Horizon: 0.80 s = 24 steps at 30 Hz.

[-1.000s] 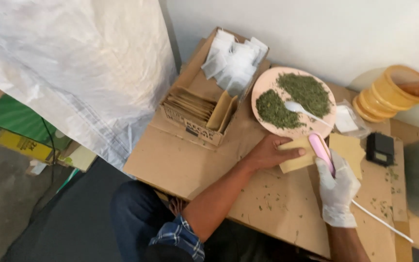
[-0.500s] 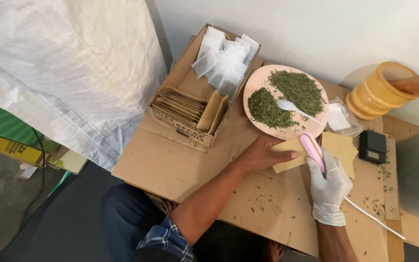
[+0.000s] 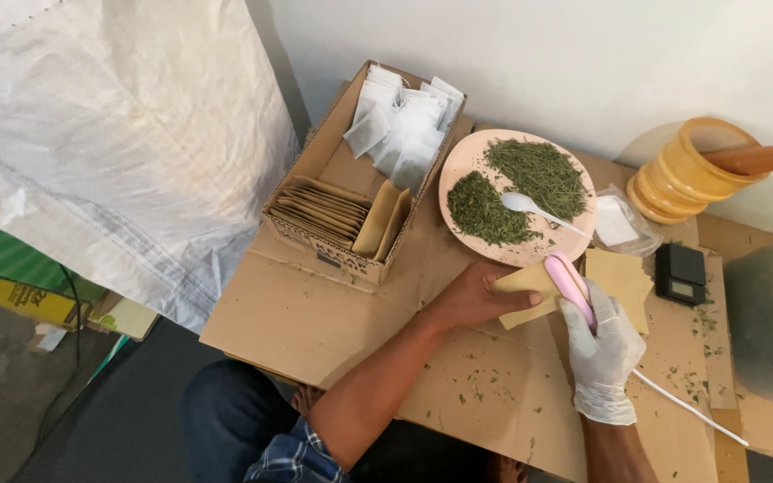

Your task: Manually folding, heat-sealing, and placing tea bags into protective paper sleeves.

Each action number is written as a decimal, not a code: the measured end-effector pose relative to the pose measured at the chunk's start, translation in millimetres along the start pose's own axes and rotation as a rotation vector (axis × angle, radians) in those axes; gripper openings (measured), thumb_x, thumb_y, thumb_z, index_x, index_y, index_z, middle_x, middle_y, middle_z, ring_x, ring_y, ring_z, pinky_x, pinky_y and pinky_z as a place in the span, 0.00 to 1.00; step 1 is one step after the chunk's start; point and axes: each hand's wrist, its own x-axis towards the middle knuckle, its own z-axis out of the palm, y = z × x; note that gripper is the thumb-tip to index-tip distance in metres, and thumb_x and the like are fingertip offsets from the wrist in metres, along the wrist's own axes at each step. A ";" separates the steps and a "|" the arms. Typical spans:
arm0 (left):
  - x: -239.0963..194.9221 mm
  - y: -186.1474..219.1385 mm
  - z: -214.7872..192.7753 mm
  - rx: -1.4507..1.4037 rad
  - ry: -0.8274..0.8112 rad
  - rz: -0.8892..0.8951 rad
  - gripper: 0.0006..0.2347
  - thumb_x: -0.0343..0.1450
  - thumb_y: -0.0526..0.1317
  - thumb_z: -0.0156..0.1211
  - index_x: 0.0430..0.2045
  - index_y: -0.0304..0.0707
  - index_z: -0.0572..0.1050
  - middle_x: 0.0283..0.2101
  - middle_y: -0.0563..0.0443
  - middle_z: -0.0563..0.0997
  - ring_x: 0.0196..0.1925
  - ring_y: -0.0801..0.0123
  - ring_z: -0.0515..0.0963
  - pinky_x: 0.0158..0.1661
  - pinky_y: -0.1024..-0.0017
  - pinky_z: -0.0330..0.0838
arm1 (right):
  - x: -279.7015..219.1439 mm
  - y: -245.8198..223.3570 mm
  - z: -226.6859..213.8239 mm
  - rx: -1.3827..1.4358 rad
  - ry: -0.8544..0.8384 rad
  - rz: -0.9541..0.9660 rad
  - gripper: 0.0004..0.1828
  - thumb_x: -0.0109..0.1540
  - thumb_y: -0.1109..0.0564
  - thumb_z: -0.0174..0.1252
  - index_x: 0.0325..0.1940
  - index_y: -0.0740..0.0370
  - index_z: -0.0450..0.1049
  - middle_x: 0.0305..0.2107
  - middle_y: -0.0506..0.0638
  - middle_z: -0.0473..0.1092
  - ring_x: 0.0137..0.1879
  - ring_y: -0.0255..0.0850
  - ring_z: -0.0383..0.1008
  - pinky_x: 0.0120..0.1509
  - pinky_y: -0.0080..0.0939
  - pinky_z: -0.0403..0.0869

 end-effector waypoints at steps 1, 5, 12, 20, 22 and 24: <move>-0.8 1.5 0.3 -0.004 0.001 -0.014 0.20 0.71 0.49 0.74 0.54 0.39 0.86 0.56 0.56 0.88 0.59 0.76 0.83 0.56 0.75 0.79 | 1.3 -2.0 -1.3 0.025 -0.002 -0.006 0.19 0.74 0.50 0.74 0.66 0.60 0.86 0.42 0.51 0.80 0.42 0.42 0.77 0.52 0.40 0.75; 2.5 -1.6 -0.1 -0.023 0.001 -0.035 0.15 0.71 0.48 0.76 0.47 0.40 0.88 0.51 0.60 0.88 0.54 0.79 0.83 0.48 0.77 0.79 | -5.2 19.0 11.1 0.015 0.055 -0.089 0.22 0.73 0.51 0.76 0.67 0.65 0.85 0.43 0.55 0.81 0.43 0.45 0.80 0.52 0.42 0.78; 20.0 -66.7 -13.2 -0.008 -0.107 0.199 0.16 0.78 0.44 0.76 0.57 0.36 0.86 0.49 0.35 0.89 0.53 0.50 0.88 0.59 0.46 0.79 | 5.2 10.1 3.4 0.178 0.037 -0.011 0.19 0.69 0.47 0.76 0.60 0.57 0.87 0.37 0.54 0.79 0.43 0.54 0.82 0.53 0.47 0.79; 14.6 -22.0 -9.7 -0.015 -0.101 0.233 0.15 0.75 0.44 0.80 0.54 0.41 0.88 0.47 0.39 0.90 0.50 0.57 0.89 0.59 0.51 0.80 | -1.0 24.2 12.0 0.211 0.037 0.023 0.18 0.69 0.45 0.76 0.61 0.52 0.87 0.38 0.50 0.80 0.44 0.50 0.83 0.55 0.45 0.79; 13.7 -23.5 -10.8 -0.010 -0.103 0.233 0.16 0.75 0.44 0.80 0.55 0.41 0.87 0.48 0.39 0.90 0.52 0.59 0.88 0.60 0.51 0.79 | 1.5 23.0 10.3 0.211 0.025 0.013 0.19 0.69 0.46 0.77 0.61 0.53 0.87 0.38 0.50 0.80 0.44 0.51 0.83 0.55 0.45 0.79; 13.9 -29.5 -11.7 -0.001 -0.111 0.235 0.16 0.75 0.44 0.80 0.56 0.41 0.87 0.49 0.40 0.90 0.53 0.60 0.88 0.61 0.52 0.78 | 1.2 23.6 10.5 0.211 0.021 0.006 0.19 0.69 0.46 0.77 0.61 0.53 0.87 0.38 0.50 0.80 0.44 0.51 0.83 0.55 0.45 0.79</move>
